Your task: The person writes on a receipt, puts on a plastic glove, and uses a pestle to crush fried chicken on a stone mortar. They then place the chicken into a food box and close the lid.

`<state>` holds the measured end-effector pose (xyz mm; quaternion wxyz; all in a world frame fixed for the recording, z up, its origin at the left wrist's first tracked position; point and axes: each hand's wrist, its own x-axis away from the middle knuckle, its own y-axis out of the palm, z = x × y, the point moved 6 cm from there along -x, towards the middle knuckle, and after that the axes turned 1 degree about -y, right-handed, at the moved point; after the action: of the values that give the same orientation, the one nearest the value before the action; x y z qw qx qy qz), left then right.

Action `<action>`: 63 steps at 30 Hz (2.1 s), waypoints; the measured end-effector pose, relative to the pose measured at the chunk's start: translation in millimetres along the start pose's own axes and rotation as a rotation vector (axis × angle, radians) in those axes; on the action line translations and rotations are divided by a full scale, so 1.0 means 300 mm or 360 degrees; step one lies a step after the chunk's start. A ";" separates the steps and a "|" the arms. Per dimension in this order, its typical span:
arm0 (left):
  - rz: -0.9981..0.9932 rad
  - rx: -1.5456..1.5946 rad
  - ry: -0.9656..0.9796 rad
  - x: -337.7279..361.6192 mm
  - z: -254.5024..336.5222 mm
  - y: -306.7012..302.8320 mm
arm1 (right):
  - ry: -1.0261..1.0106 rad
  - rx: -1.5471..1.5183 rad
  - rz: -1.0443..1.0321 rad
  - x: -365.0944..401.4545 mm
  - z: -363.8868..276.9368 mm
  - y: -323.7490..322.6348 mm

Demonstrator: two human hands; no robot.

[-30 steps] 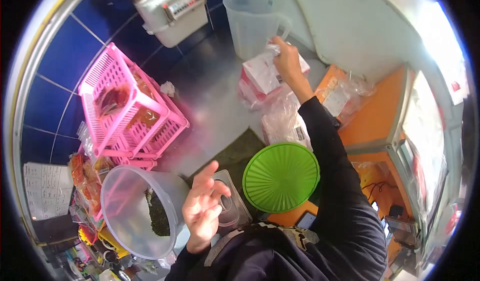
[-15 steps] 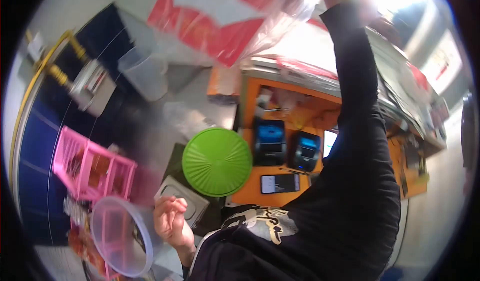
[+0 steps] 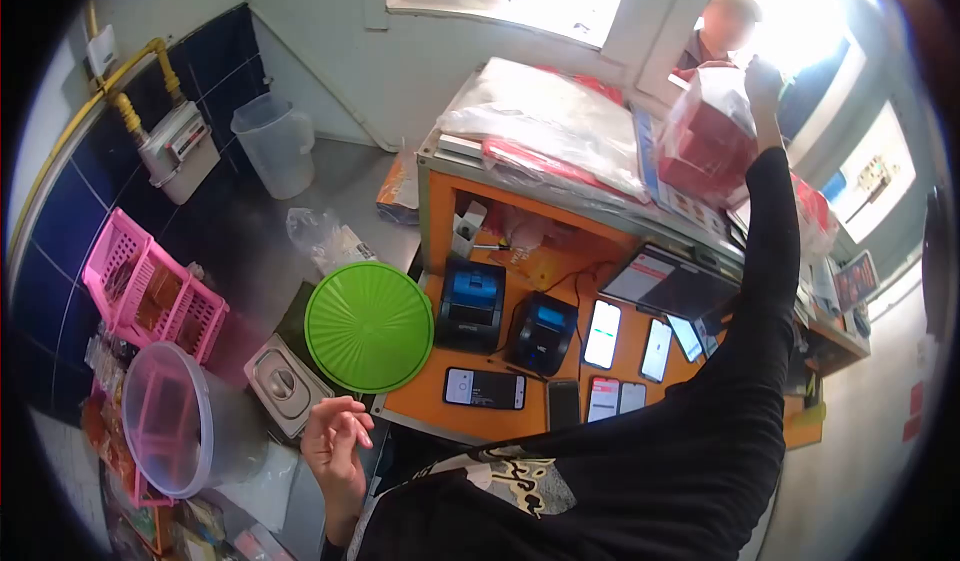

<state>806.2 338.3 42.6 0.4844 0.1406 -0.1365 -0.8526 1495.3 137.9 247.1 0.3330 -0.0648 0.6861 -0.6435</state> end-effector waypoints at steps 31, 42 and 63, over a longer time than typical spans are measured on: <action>0.2274 -0.0519 0.0372 1.802 0.448 -1.161 | -0.2387 -0.1764 -0.0274 2.623 -3.443 0.096; 0.3145 -0.0562 0.0061 2.326 0.370 -1.274 | -0.3100 -0.0711 0.0784 2.474 -4.031 0.805; 0.2746 -0.2315 -0.0056 2.806 0.763 -2.539 | -0.0719 -0.1608 -0.0766 2.548 -3.426 0.487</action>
<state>-292.1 8.6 -117.8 0.8765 -0.3281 0.3342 -0.1117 401.1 629.5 -225.5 0.2437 -0.5035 0.7853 -0.2654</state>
